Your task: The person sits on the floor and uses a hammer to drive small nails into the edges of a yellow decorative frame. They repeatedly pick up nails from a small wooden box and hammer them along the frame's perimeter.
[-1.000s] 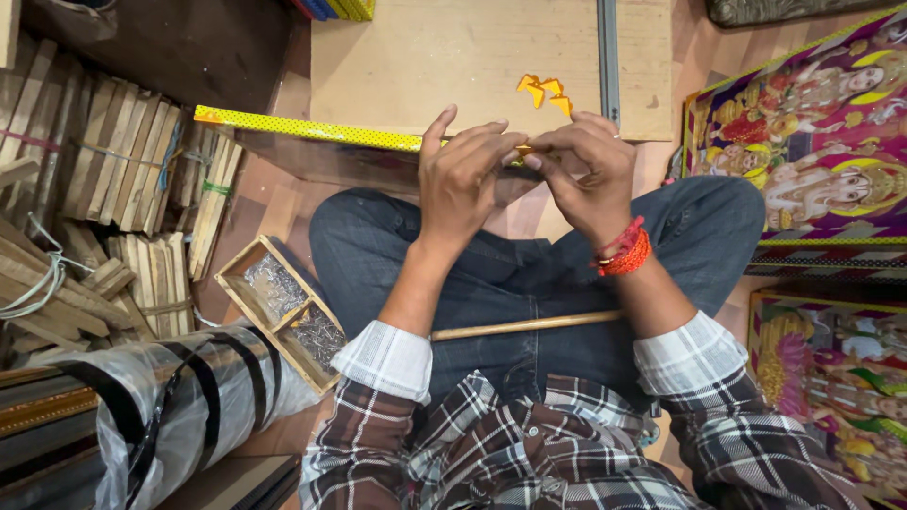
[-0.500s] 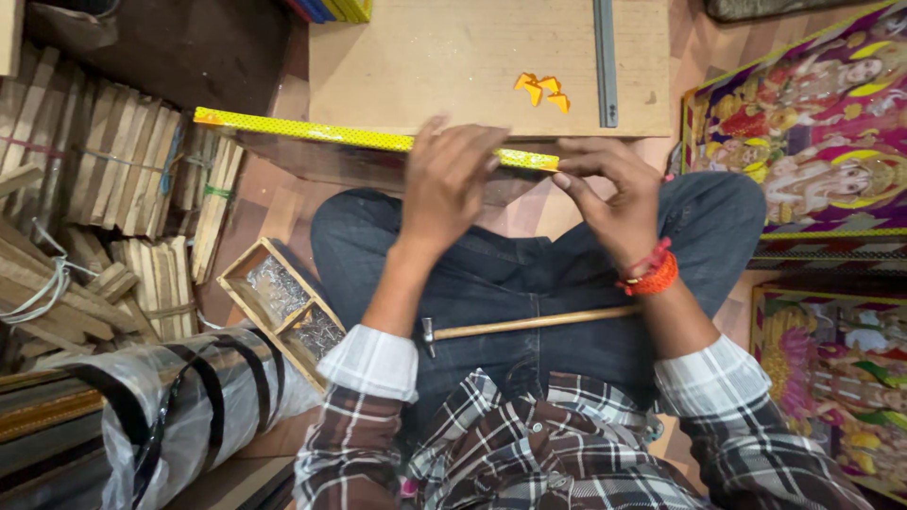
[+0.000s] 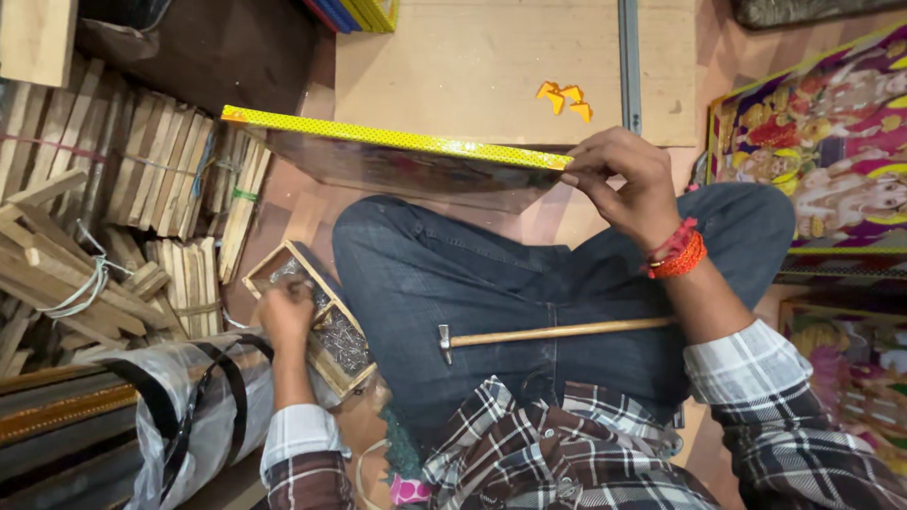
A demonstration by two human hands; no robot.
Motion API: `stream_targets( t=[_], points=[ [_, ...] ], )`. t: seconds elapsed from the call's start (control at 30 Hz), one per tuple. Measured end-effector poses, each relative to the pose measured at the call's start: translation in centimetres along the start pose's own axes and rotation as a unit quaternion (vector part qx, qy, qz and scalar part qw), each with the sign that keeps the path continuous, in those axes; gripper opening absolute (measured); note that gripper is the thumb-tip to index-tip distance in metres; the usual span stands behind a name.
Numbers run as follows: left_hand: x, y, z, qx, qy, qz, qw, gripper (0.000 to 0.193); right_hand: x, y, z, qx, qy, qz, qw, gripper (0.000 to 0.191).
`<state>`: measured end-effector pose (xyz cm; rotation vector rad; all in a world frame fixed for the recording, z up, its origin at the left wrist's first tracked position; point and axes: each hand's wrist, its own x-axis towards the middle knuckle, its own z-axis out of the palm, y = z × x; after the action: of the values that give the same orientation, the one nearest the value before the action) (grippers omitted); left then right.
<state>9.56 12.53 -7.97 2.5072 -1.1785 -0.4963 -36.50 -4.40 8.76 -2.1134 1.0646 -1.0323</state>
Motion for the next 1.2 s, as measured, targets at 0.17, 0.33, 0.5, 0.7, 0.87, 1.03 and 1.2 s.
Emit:
stream_targets(
  t=[0.17,0.33,0.5,0.7,0.87,1.03,1.2],
  points=[
    [0.9,0.6,0.8,0.071,-0.049,0.039,0.996,0.026,-0.3,-0.3,0.7,0.002,0.022,-0.008,1.0,0.014],
    [0.0,0.6,-0.2,-0.027,-0.009,0.07,0.997,0.017,-0.7,-0.5,1.5,0.019,0.048,0.021,0.998,0.013],
    [-1.2,-0.7,-0.1,-0.085,0.026,0.055,0.995,0.01,-1.4,-0.1,2.5,0.057,0.065,0.025,0.996,0.01],
    [-1.5,-2.0,0.9,-0.095,0.097,0.111,0.984,0.01,-2.3,0.8,2.4,0.076,0.062,0.022,0.995,0.011],
    [-2.1,0.6,-1.6,-0.134,0.127,0.111,0.976,0.017,-2.9,1.3,2.8,0.109,0.072,0.02,0.991,0.011],
    [-3.4,11.9,-4.4,-0.301,0.138,0.274,0.903,0.011,-3.4,1.6,2.7,0.095,0.081,0.016,0.992,0.012],
    [-7.5,26.1,-3.8,-0.339,0.054,0.409,0.845,0.013,-3.9,1.8,2.9,0.094,0.098,0.018,0.991,0.013]
  ],
)
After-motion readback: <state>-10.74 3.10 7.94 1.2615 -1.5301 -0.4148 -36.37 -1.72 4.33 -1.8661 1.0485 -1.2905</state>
